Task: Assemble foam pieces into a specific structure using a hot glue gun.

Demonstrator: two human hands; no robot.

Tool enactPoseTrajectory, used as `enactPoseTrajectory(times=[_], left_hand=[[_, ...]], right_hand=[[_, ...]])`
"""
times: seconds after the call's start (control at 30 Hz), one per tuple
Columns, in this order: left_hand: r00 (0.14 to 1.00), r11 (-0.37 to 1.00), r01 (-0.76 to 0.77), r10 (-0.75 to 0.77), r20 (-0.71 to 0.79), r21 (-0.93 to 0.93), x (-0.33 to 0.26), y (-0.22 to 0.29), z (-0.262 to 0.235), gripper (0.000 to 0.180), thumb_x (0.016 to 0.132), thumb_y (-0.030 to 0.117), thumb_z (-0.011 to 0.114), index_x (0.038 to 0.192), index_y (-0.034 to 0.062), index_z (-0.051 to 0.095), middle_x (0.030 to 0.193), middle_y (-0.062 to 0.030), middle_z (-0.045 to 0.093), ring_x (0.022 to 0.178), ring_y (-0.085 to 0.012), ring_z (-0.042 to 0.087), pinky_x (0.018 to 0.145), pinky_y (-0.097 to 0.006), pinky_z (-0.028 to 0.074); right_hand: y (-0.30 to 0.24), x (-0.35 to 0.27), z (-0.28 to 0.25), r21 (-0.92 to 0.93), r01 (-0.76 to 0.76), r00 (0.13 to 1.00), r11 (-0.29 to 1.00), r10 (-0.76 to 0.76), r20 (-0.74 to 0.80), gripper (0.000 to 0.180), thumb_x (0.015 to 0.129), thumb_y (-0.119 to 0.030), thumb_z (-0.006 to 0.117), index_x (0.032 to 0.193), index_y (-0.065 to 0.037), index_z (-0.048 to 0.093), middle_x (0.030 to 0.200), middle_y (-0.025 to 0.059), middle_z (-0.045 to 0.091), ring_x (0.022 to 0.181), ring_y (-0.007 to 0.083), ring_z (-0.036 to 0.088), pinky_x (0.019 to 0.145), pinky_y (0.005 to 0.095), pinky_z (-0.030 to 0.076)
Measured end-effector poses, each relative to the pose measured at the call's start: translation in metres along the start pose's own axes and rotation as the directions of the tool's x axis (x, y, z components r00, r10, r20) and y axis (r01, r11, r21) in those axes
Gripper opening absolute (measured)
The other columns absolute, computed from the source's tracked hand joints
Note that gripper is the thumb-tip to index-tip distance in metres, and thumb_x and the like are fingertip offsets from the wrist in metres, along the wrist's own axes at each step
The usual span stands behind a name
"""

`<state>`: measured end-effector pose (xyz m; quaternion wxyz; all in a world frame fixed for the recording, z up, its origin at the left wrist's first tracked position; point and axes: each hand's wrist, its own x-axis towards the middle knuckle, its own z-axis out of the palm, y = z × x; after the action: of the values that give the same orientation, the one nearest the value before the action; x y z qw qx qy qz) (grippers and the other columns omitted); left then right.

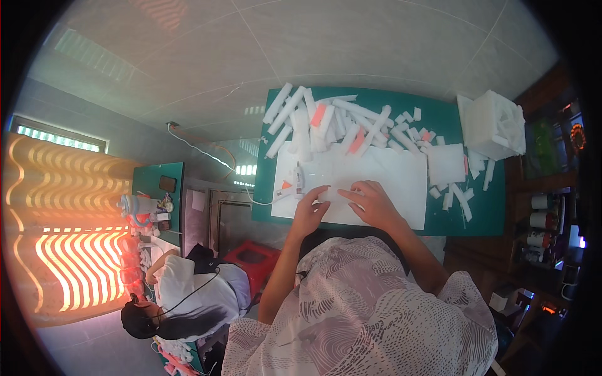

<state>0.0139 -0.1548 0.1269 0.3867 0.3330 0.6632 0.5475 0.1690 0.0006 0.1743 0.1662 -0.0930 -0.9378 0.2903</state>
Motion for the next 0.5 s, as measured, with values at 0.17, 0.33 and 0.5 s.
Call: enactPoseTrajectory(times=[0.17, 0.33, 0.5], left_hand=[[0.999, 0.993, 0.024, -0.02, 0.03, -0.117, -0.002, -0.005, -0.007, 0.041, 0.083, 0.002, 0.06, 0.123, 0.0037, 0.05, 0.123, -0.0068, 0.052, 0.11, -0.0176, 0.05, 0.084, -0.029, 0.049], [0.993, 0.988, 0.07, -0.083, -0.087, -0.138, 0.001, 0.009, -0.001, 0.03, 0.083, 0.003, 0.061, 0.111, 0.005, 0.052, 0.123, -0.007, 0.05, 0.113, -0.0173, 0.047, 0.086, -0.029, 0.046], [0.973, 0.966, -0.093, 0.037, -0.227, -0.242, -0.01, 0.024, -0.006, 0.031, 0.08, -0.001, 0.064, 0.108, 0.0052, 0.051, 0.127, -0.0097, 0.046, 0.117, -0.0199, 0.045, 0.091, -0.032, 0.044]], right_hand=[[-0.003, 0.005, 0.004, -0.035, 0.036, 0.999, 0.999, -0.036, 0.005, 0.041, 0.076, -0.008, 0.063, 0.116, -0.019, 0.062, 0.096, 0.0058, 0.053, 0.091, 0.0243, 0.052, 0.085, 0.0378, 0.039], [-0.012, 0.013, 0.004, -0.148, 0.089, 0.996, 0.985, -0.091, -0.002, 0.039, 0.077, -0.009, 0.062, 0.115, -0.019, 0.062, 0.096, 0.005, 0.053, 0.095, 0.0241, 0.051, 0.09, 0.0402, 0.038], [-0.04, 0.014, -0.03, -0.073, 0.033, 0.985, 0.997, -0.045, -0.169, 0.042, 0.074, -0.012, 0.068, 0.115, -0.014, 0.06, 0.111, 0.0091, 0.051, 0.109, 0.0254, 0.047, 0.1, 0.0436, 0.031]])
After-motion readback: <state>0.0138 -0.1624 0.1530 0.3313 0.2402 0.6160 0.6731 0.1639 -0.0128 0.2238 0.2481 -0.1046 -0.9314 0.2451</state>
